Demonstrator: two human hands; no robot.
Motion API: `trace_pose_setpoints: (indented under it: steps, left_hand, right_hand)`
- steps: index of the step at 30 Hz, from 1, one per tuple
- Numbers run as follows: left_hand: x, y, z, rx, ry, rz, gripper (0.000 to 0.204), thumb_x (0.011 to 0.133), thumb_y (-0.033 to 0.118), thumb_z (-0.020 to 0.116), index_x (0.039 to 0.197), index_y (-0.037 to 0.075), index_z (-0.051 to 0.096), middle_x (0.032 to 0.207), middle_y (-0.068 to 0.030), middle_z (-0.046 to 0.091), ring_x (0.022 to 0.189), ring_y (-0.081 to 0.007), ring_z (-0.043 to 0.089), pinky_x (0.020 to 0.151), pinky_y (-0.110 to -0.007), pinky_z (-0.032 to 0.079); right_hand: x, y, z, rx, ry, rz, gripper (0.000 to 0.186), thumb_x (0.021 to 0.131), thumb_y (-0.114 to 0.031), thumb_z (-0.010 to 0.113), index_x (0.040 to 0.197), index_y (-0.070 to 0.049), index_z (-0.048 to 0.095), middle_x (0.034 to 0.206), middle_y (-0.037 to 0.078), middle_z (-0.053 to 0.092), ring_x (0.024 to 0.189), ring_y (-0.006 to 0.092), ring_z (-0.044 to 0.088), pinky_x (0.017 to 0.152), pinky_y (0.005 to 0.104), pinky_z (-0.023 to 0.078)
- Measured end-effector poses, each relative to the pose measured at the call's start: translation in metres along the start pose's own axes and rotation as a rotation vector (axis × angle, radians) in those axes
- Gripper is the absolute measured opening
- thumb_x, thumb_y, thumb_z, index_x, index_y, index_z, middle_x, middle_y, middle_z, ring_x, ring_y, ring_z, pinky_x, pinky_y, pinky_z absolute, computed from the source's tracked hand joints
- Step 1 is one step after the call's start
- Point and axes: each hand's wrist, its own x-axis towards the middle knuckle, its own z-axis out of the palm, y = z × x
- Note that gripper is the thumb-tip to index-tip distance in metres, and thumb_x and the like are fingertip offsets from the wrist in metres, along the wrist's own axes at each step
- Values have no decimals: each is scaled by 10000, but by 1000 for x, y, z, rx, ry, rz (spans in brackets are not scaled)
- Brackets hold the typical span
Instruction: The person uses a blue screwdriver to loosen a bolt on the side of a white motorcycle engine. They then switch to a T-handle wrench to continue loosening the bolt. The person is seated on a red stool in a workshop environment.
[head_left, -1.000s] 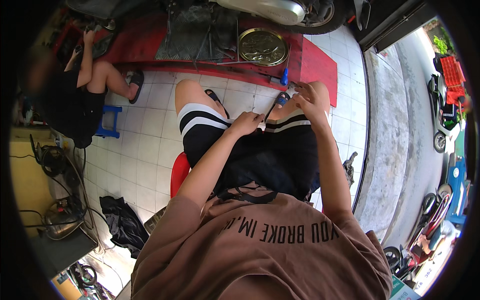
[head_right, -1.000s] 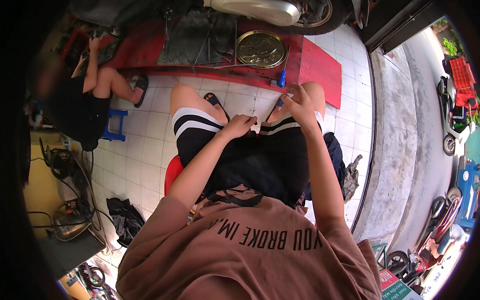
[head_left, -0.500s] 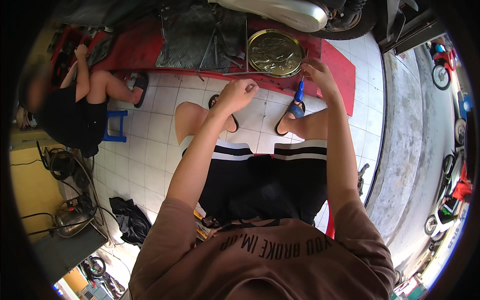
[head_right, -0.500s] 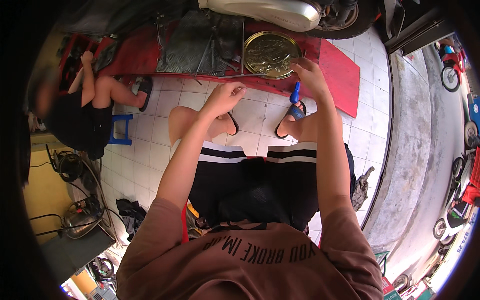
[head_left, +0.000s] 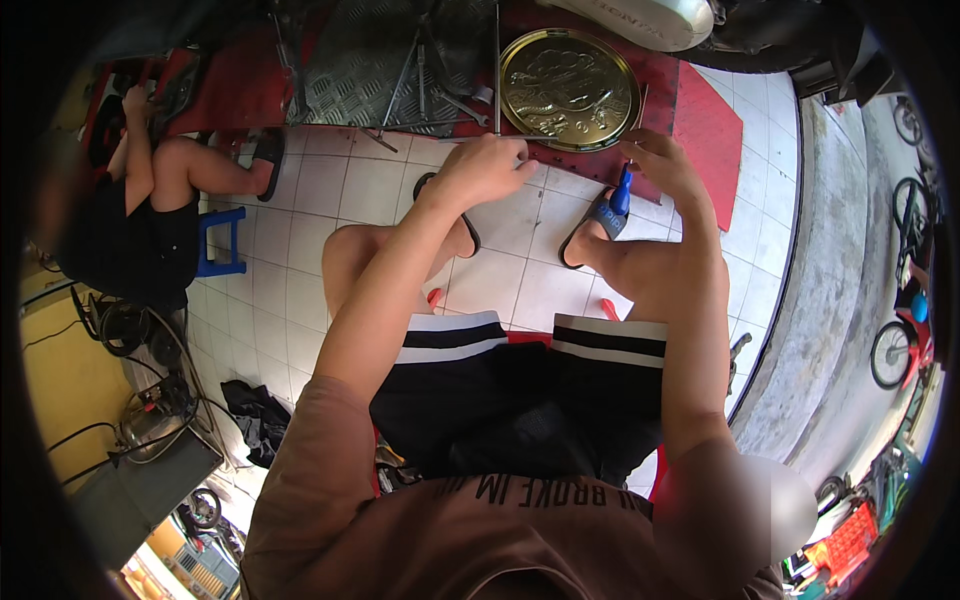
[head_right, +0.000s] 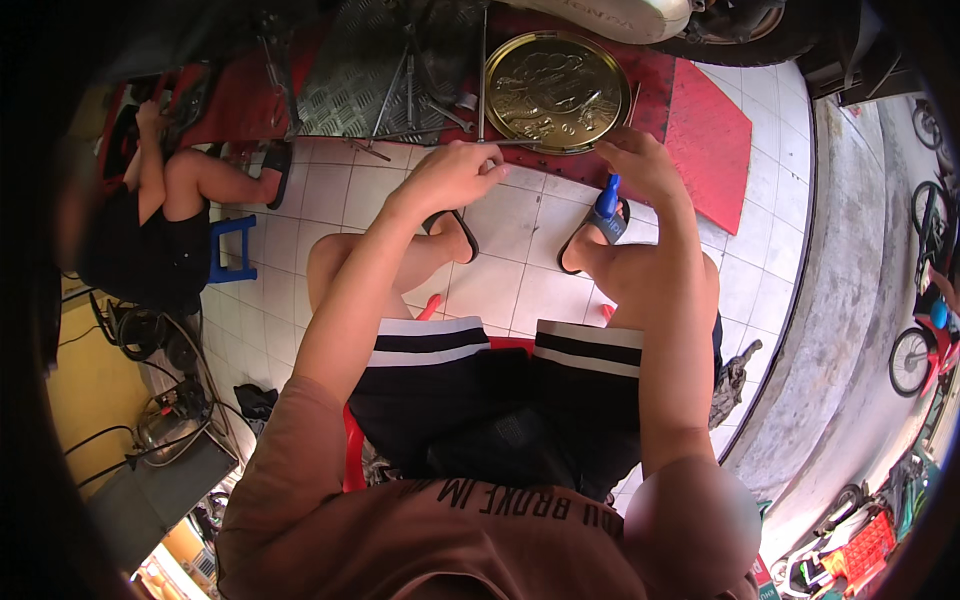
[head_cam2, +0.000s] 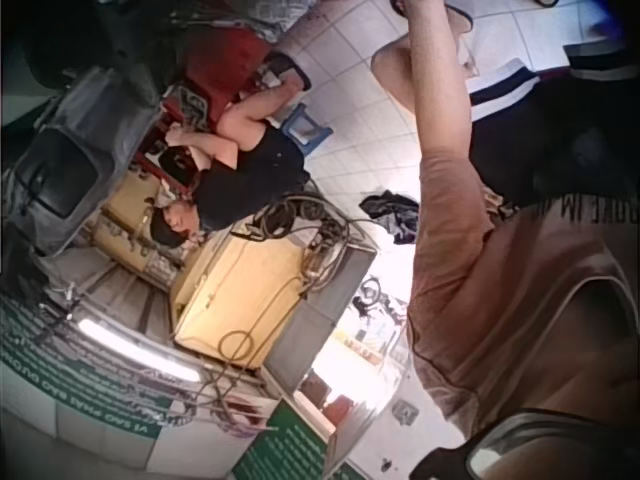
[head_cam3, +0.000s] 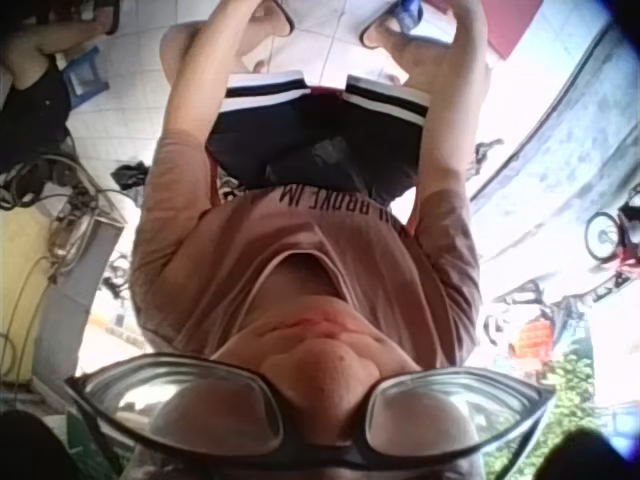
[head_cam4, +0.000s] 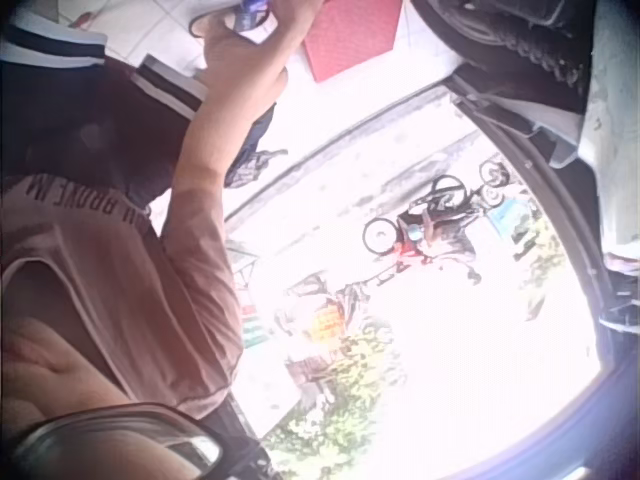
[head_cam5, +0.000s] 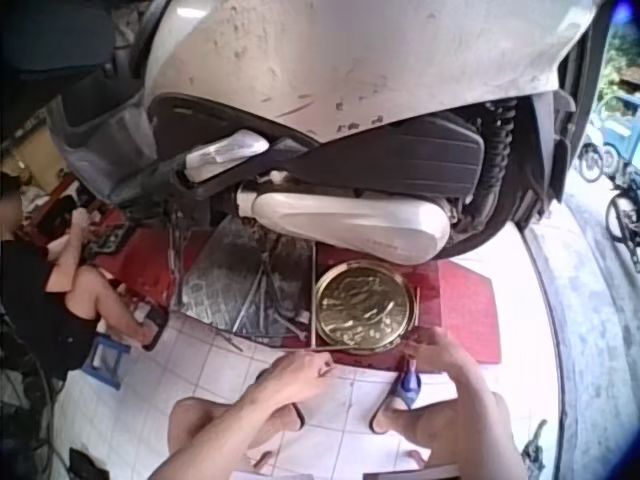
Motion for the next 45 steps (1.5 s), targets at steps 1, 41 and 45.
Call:
trace_pose_setpoints:
  steps: [1,41,45]
  left_hand:
    - [2,-5,-3,34,12,-7,403,938,377,528,1044,16,671,917,-182,694,895,-349,667,816,-457,501]
    - [-150,87,147,482,-63,-344,946,750,612,637,1327,-103,413,678,-83,680,651,-239,688,573,-369,510]
    - [-158,84,168,485,-108,-349,899,775,668,588,1254,-89,507,686,-86,681,655,-235,684,578,-383,507]
  right_hand:
    - [1,-3,1,6,-5,-7,407,844,-322,612,1152,-63,671,831,117,694,787,197,666,752,340,506]
    - [-21,-8,7,34,-84,-82,412,846,-322,661,1157,-53,657,876,105,701,730,187,682,731,315,556]
    - [-20,-12,15,16,-106,-44,417,848,-349,652,1173,-87,658,893,117,704,773,205,688,762,336,548]
